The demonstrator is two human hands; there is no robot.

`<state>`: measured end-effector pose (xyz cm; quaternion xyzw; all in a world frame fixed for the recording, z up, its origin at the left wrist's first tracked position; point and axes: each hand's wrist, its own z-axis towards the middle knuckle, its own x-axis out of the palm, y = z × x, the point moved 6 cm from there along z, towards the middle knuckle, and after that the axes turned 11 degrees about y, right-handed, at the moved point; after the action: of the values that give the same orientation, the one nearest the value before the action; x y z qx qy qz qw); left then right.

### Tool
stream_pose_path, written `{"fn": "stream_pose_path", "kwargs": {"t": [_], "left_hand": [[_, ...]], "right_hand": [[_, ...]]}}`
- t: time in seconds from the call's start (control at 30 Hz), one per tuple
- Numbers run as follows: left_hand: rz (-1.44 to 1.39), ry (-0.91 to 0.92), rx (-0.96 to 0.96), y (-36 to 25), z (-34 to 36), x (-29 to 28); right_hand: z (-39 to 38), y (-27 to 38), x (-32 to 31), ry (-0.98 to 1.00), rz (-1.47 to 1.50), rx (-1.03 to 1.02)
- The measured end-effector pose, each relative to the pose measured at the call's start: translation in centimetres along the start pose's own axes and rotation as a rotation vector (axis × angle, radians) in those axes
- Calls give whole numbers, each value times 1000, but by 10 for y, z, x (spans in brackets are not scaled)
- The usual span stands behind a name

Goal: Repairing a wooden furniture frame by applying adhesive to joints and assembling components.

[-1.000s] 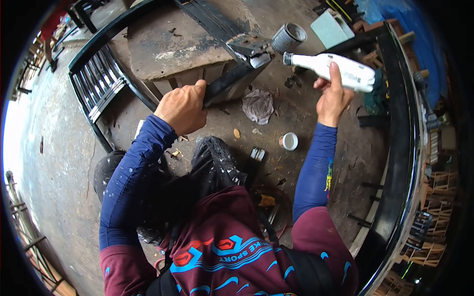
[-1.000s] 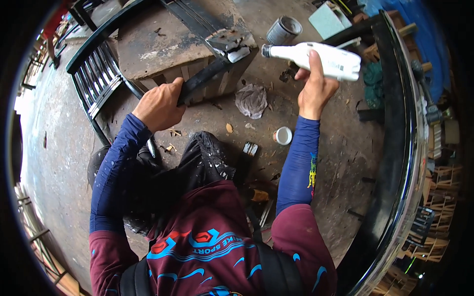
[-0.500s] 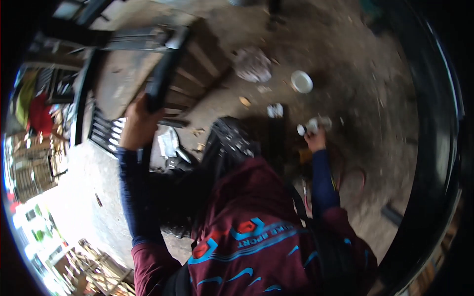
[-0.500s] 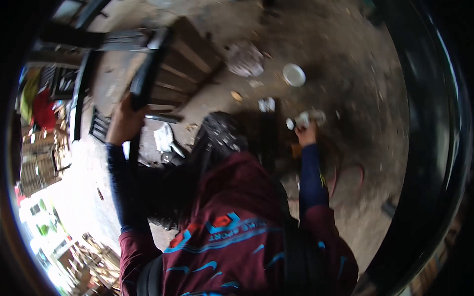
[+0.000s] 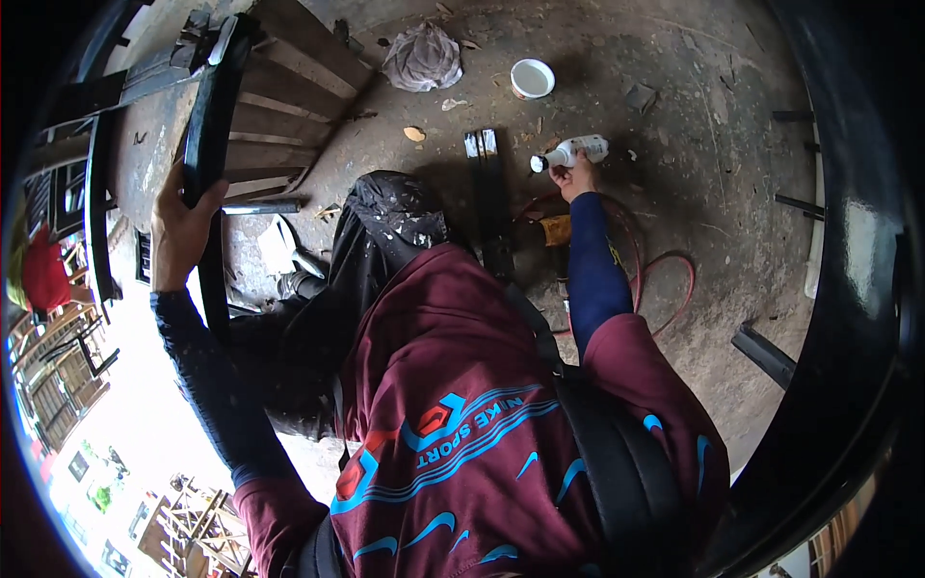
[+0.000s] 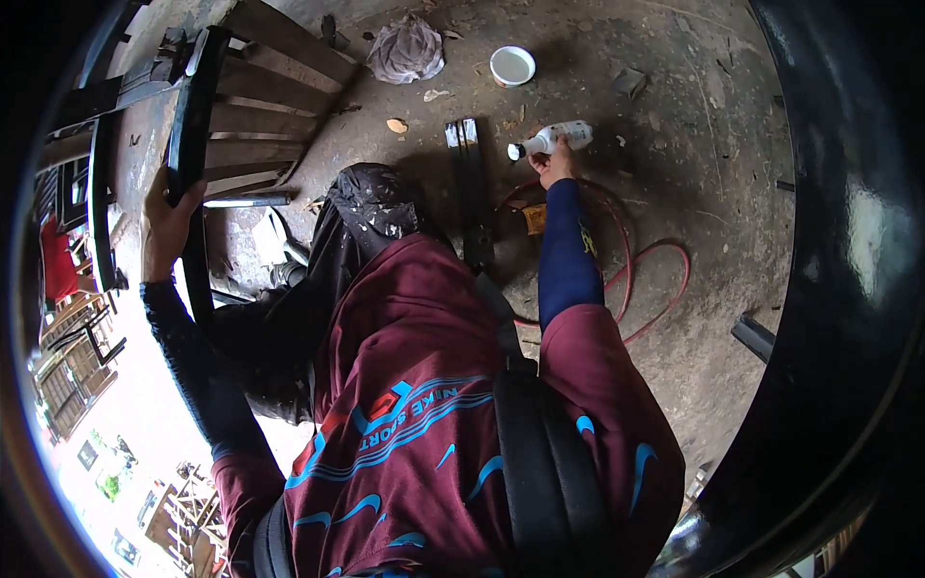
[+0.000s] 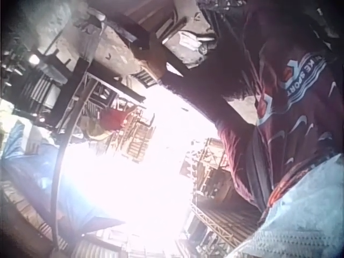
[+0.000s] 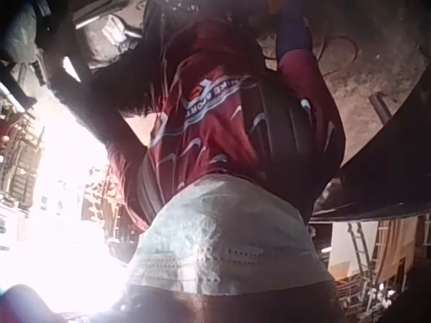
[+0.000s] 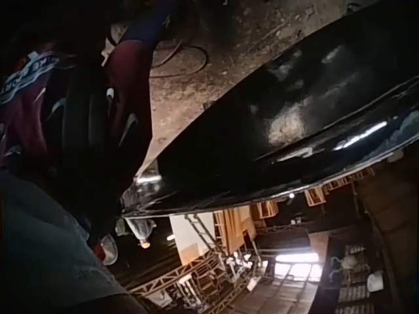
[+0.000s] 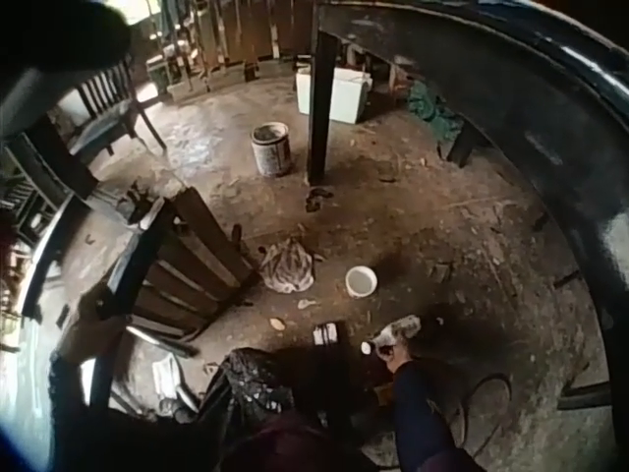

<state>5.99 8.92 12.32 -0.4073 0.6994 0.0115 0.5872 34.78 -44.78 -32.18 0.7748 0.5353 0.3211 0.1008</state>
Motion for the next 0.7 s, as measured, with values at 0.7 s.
{"fn": "stream_pose_path", "kwargs": {"t": [0.7], "left_hand": [[-331, 22, 298, -116, -63, 127]], "right_hand": [[-13, -9, -48, -404, -1049, -318]]}}
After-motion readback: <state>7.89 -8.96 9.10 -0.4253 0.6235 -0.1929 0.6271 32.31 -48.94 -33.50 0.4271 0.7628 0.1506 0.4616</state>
